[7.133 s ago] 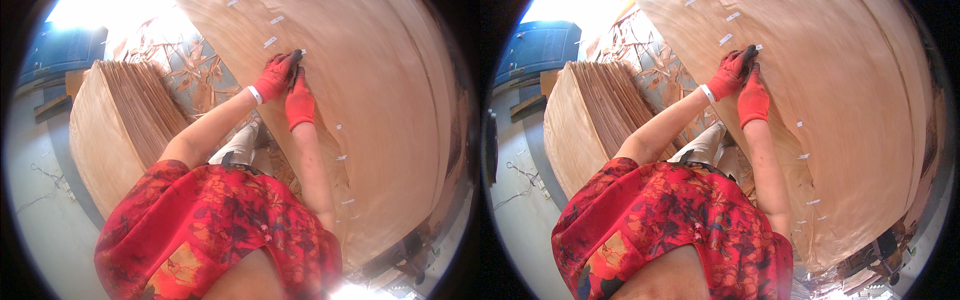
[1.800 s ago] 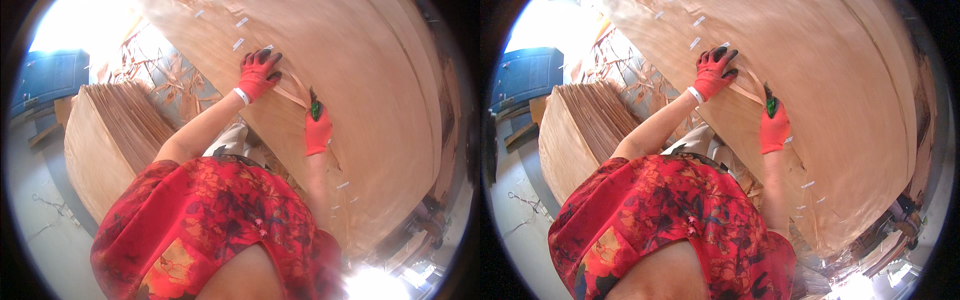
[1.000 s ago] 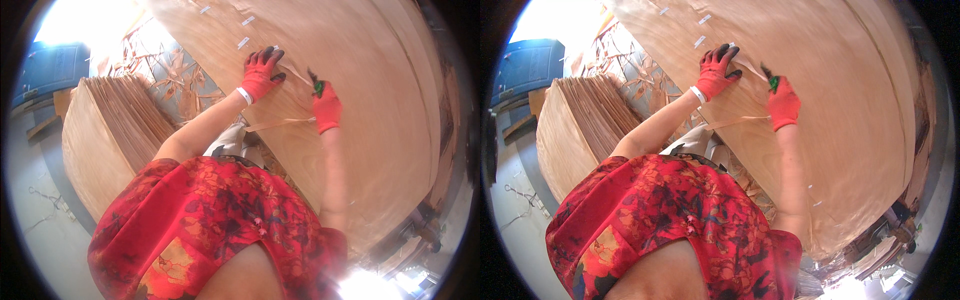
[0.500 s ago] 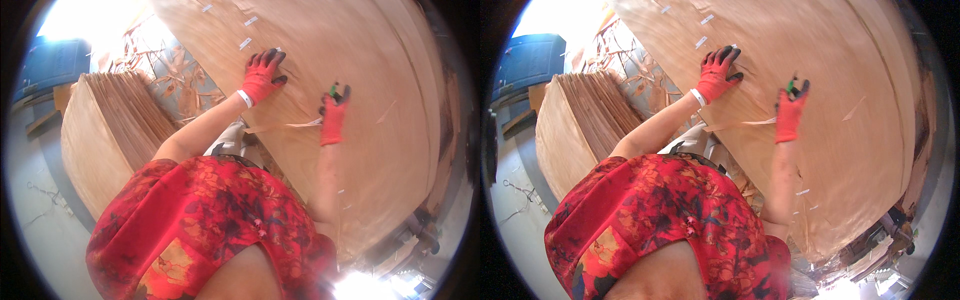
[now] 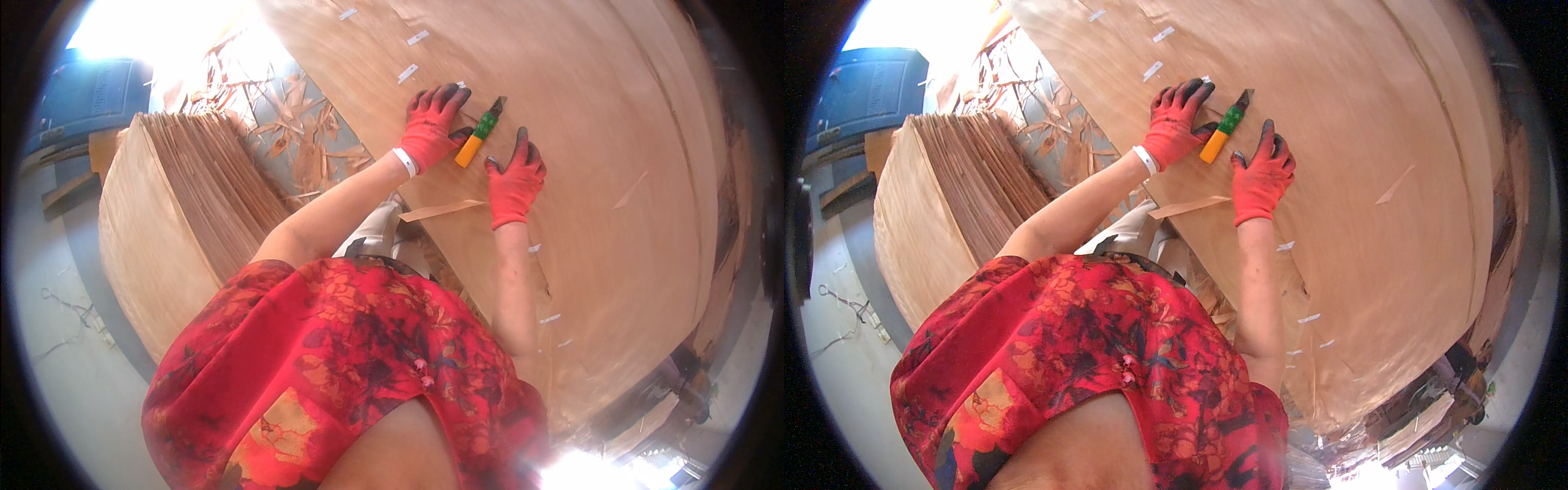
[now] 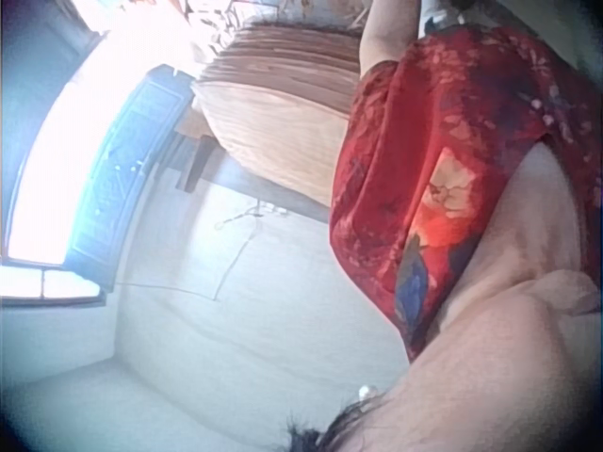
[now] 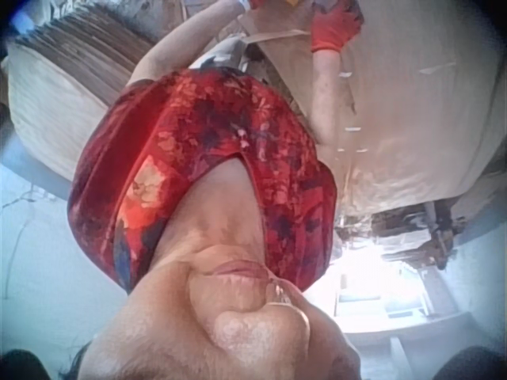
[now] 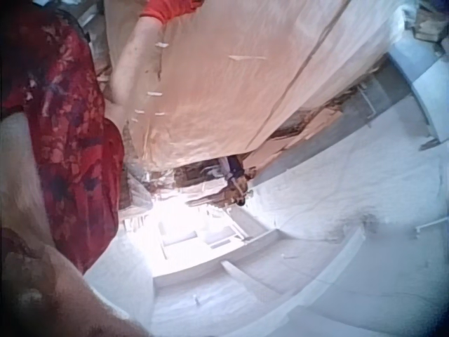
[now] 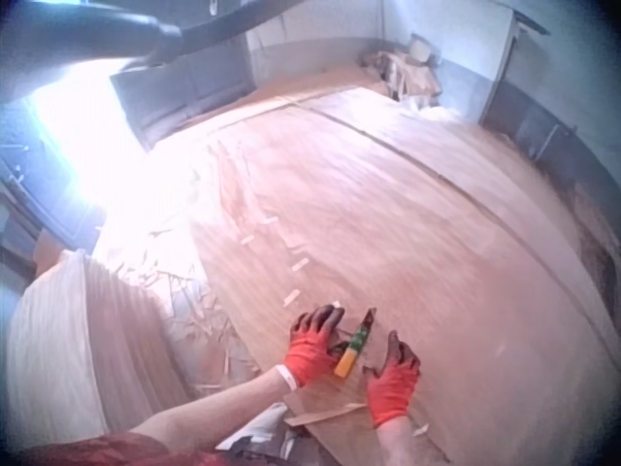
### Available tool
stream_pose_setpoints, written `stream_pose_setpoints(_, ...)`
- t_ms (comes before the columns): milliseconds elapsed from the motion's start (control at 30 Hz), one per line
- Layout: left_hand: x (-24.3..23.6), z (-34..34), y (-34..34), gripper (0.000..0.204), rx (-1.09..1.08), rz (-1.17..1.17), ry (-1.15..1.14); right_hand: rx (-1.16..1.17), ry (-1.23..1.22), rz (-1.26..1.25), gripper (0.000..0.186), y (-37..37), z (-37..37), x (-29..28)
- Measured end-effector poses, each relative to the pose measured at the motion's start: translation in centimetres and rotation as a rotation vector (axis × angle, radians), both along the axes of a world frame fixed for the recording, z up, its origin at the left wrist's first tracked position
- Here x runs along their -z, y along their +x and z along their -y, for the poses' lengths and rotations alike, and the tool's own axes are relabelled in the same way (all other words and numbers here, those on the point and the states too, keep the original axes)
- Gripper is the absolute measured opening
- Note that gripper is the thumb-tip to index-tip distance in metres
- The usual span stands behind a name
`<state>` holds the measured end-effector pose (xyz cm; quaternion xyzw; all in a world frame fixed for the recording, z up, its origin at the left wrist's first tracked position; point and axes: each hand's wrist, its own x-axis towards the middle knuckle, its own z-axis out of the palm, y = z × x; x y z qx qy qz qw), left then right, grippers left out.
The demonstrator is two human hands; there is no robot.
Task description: The person cuts a large sheet of wood veneer using a utility knife and removes the thin offcut strips by hand.
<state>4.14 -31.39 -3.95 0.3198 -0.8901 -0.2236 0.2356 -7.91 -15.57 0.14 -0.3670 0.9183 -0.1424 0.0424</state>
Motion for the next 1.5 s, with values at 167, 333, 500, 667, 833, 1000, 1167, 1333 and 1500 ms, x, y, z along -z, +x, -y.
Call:
stream_pose_setpoints(167,-0.4,-0.1,0.1,0.082,-0.011,-0.016,0.011,-0.124,-0.119,-0.009,0.078,-0.3,0.6,0.9)
stream_pose_setpoints(333,-0.3,0.1,0.0,0.085,-0.001,0.005,-0.012,-0.374,-0.106,-0.009,0.061,1.2,2.7,-0.7)
stream_pose_setpoints(500,-0.1,0.0,0.1,0.088,-0.011,-0.021,0.015,-0.203,-0.108,0.020,0.059,1.4,1.0,0.9)
stream_pose_setpoints(667,-0.9,0.1,0.3,0.082,0.013,-0.016,0.042,-0.132,-0.101,0.016,0.059,1.7,0.5,1.5)
stream_pose_setpoints(833,-2.9,0.3,0.9,0.068,0.092,-0.027,-0.105,-0.120,-0.117,0.009,0.059,1.6,0.8,1.5)
stream_pose_setpoints(1000,-3.4,1.2,3.0,0.066,0.151,0.212,-0.095,-0.119,-0.113,0.017,0.059,1.7,0.7,1.6)
stream_pose_setpoints(1167,-2.3,3.4,7.1,0.061,-0.119,0.294,-0.223,-0.117,-0.110,0.041,0.058,1.7,0.8,1.6)
stream_pose_setpoints(1333,-6.1,5.0,9.4,0.040,0.026,0.294,0.002,-0.133,-0.107,0.044,0.054,1.2,0.5,1.6)
stream_pose_setpoints(1500,-6.0,4.2,8.1,0.039,0.281,0.138,-0.149,-0.194,-0.227,0.005,0.047,1.3,2.0,-1.0)
